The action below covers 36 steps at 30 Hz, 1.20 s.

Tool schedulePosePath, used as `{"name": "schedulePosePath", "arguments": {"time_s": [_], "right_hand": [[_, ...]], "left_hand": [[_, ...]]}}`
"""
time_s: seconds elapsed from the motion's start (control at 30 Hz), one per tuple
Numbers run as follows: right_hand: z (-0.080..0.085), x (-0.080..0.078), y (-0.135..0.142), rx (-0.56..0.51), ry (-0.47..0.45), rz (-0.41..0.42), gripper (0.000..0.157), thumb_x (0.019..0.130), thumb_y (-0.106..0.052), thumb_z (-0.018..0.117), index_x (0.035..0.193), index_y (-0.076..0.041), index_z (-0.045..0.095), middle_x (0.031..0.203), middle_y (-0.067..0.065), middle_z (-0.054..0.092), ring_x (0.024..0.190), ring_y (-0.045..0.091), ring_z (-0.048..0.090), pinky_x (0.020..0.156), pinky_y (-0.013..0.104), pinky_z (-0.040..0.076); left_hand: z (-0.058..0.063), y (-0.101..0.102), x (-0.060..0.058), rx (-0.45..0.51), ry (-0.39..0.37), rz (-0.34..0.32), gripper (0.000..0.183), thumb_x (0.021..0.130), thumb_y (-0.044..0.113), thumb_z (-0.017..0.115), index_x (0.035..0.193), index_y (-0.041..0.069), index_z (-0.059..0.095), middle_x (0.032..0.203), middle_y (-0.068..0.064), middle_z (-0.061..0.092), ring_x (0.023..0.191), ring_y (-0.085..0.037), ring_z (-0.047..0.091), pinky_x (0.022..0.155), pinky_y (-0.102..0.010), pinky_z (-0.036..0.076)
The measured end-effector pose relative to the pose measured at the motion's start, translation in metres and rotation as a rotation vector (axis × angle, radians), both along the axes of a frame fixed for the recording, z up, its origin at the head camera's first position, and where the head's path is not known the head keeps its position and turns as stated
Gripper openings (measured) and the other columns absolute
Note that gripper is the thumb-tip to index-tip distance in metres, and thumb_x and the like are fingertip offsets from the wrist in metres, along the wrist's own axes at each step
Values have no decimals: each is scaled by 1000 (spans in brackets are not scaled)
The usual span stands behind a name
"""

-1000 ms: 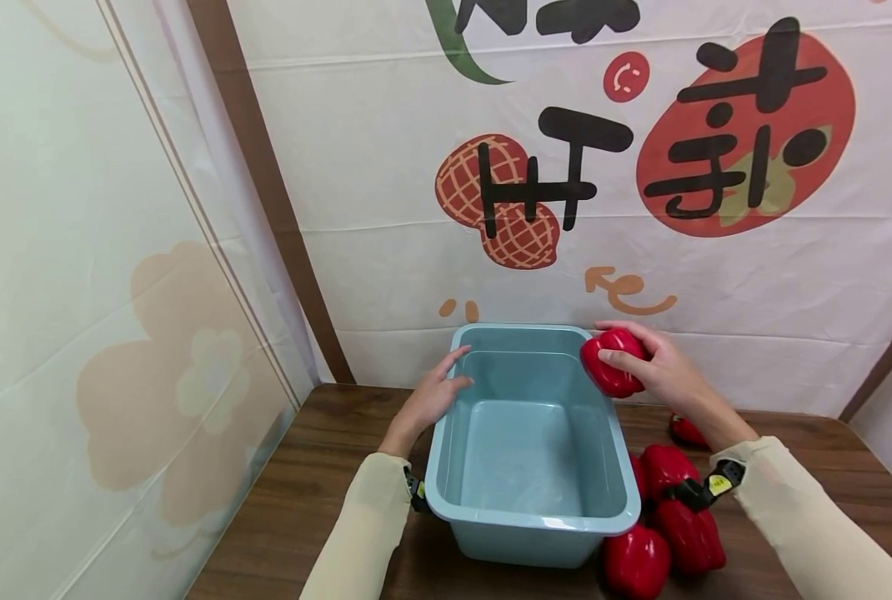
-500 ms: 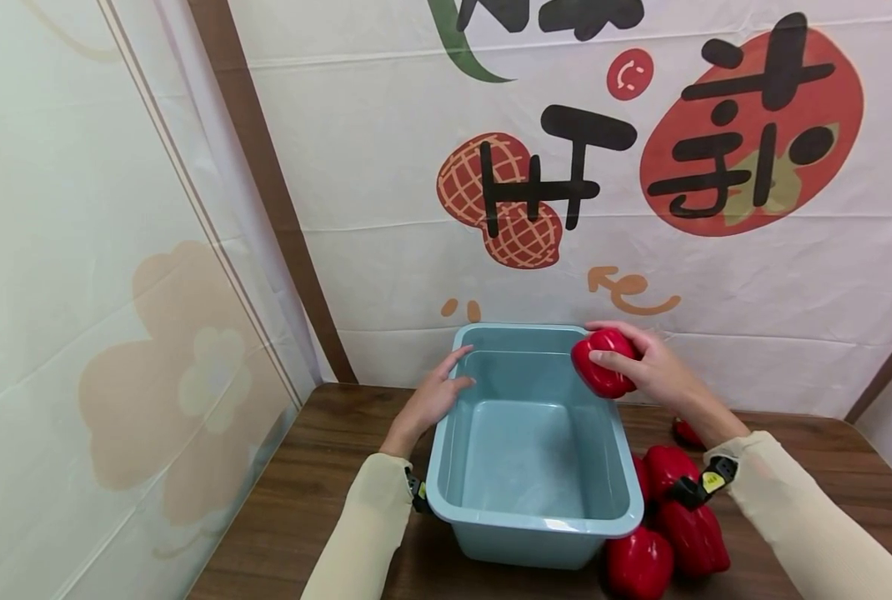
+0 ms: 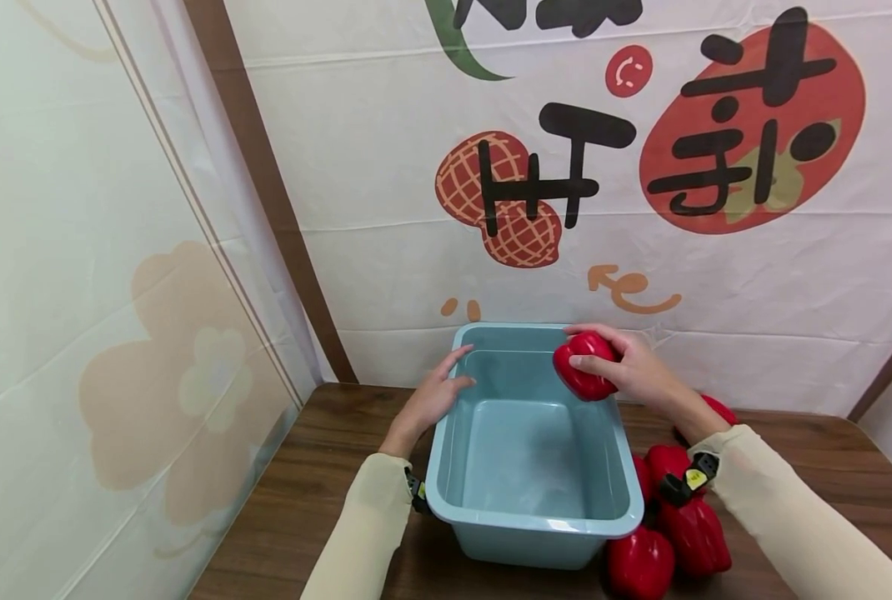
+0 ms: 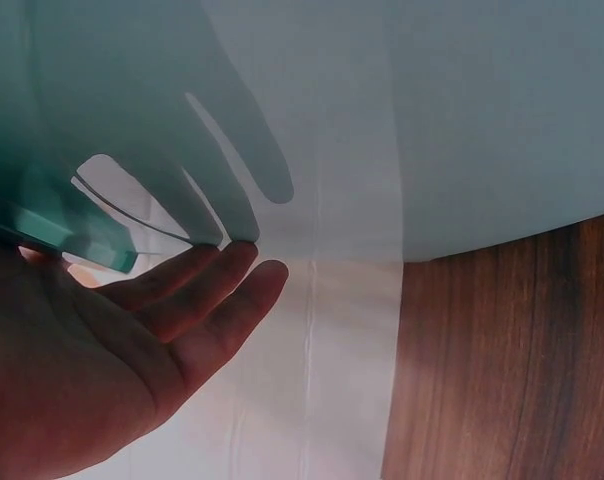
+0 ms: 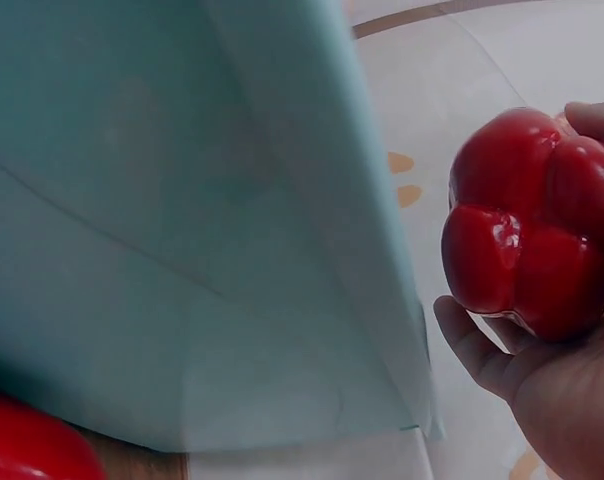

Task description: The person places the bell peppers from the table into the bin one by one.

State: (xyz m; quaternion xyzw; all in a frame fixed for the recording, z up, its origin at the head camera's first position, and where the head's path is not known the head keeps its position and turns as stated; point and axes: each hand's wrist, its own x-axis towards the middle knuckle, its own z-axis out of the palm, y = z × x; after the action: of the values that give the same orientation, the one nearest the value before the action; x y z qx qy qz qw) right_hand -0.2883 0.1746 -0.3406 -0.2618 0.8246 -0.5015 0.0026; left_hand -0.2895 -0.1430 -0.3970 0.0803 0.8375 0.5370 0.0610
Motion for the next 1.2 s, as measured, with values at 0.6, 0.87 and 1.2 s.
{"name": "schedulePosePath", "arguments": {"time_s": [0.6,0.87,1.2], "right_hand": [[-12,4,-18,21,-87,88,58,85,-29,77,138,-22,55,133,11,54,117,38,51,77,39,58],[-18,3,-23,42,-139,108,63,84,-30,77,140,-19,52,133,15,54,117,38,53,76,39,59],[-17,-1,-26,98,-200,94,72,85,-35,76,147,-17,45,133,16,54,116,37,54,76,40,59]], "left_hand": [[-2,3,-1,3,3,-2,56,98,26,49,153,32,36,161,-8,27,129,-36,47,98,-58,45],[-1,3,0,5,3,-6,56,99,25,49,153,32,35,161,-8,27,130,-36,46,99,-59,44],[1,1,-1,10,-6,-7,58,98,27,49,154,30,34,162,-9,26,126,-38,49,96,-58,46]]}}
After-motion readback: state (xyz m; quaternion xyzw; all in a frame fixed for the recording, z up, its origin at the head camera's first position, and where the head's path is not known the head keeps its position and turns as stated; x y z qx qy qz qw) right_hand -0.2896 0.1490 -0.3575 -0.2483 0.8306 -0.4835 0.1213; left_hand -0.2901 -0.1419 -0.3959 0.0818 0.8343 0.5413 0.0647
